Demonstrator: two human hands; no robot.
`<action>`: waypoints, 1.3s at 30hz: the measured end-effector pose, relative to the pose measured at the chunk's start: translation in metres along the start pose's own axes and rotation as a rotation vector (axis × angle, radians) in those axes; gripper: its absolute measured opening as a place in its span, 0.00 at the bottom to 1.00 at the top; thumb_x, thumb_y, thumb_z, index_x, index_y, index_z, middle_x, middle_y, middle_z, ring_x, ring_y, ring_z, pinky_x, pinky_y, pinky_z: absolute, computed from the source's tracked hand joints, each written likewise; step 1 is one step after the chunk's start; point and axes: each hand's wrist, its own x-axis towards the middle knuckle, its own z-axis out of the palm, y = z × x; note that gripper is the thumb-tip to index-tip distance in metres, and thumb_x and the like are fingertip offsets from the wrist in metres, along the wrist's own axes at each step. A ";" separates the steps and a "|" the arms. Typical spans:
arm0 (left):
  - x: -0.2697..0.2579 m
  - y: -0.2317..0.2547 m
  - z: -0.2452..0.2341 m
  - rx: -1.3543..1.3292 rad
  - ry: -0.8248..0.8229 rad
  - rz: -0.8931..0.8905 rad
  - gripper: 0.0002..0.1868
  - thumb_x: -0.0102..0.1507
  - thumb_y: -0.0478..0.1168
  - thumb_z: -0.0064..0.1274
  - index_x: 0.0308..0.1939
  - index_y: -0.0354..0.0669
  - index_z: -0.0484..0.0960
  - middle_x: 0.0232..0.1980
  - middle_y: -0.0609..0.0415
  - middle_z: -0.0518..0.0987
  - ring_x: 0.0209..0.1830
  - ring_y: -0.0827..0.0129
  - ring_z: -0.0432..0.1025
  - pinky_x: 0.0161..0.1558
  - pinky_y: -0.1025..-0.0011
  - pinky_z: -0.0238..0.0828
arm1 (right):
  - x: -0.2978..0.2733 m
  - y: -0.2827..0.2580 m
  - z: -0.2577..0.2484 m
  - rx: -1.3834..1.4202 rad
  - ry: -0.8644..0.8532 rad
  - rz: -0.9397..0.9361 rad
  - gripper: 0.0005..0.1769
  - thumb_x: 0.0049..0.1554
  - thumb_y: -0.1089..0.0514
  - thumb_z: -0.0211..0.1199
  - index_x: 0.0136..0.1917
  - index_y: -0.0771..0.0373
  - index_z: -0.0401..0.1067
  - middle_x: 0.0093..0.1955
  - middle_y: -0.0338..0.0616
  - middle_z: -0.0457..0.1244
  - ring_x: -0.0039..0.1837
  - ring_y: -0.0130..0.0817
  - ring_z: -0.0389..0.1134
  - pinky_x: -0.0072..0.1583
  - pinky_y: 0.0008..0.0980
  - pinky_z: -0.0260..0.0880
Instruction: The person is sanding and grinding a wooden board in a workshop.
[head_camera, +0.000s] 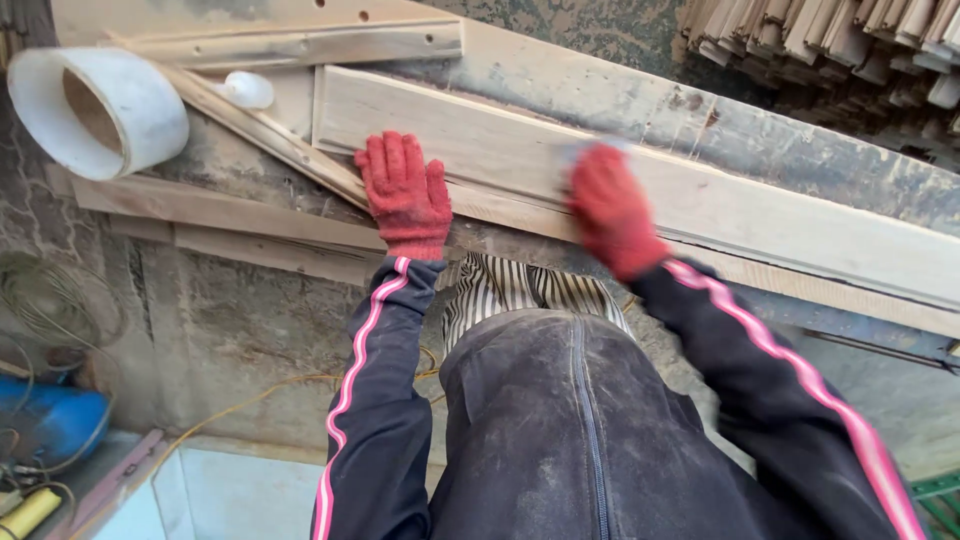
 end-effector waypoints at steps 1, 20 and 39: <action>0.001 0.000 0.001 -0.003 0.010 0.000 0.25 0.69 0.51 0.51 0.62 0.35 0.79 0.69 0.37 0.70 0.74 0.42 0.59 0.72 0.37 0.56 | 0.023 -0.013 0.033 -0.028 0.035 -0.072 0.17 0.68 0.52 0.51 0.56 0.69 0.73 0.57 0.60 0.64 0.66 0.62 0.65 0.70 0.58 0.63; 0.045 -0.068 -0.039 -0.085 -0.333 -0.293 0.27 0.70 0.44 0.57 0.71 0.39 0.74 0.76 0.38 0.64 0.78 0.43 0.53 0.74 0.30 0.27 | 0.113 -0.057 0.065 0.110 -0.313 -0.191 0.31 0.66 0.51 0.61 0.76 0.70 0.61 0.79 0.62 0.52 0.81 0.60 0.47 0.80 0.58 0.42; 0.044 -0.072 -0.040 -0.183 -0.301 -0.330 0.26 0.69 0.44 0.55 0.69 0.37 0.76 0.75 0.43 0.67 0.77 0.48 0.54 0.74 0.31 0.27 | 0.151 -0.088 0.054 0.105 -0.323 -0.370 0.36 0.56 0.49 0.67 0.72 0.69 0.65 0.75 0.59 0.57 0.77 0.58 0.55 0.77 0.55 0.52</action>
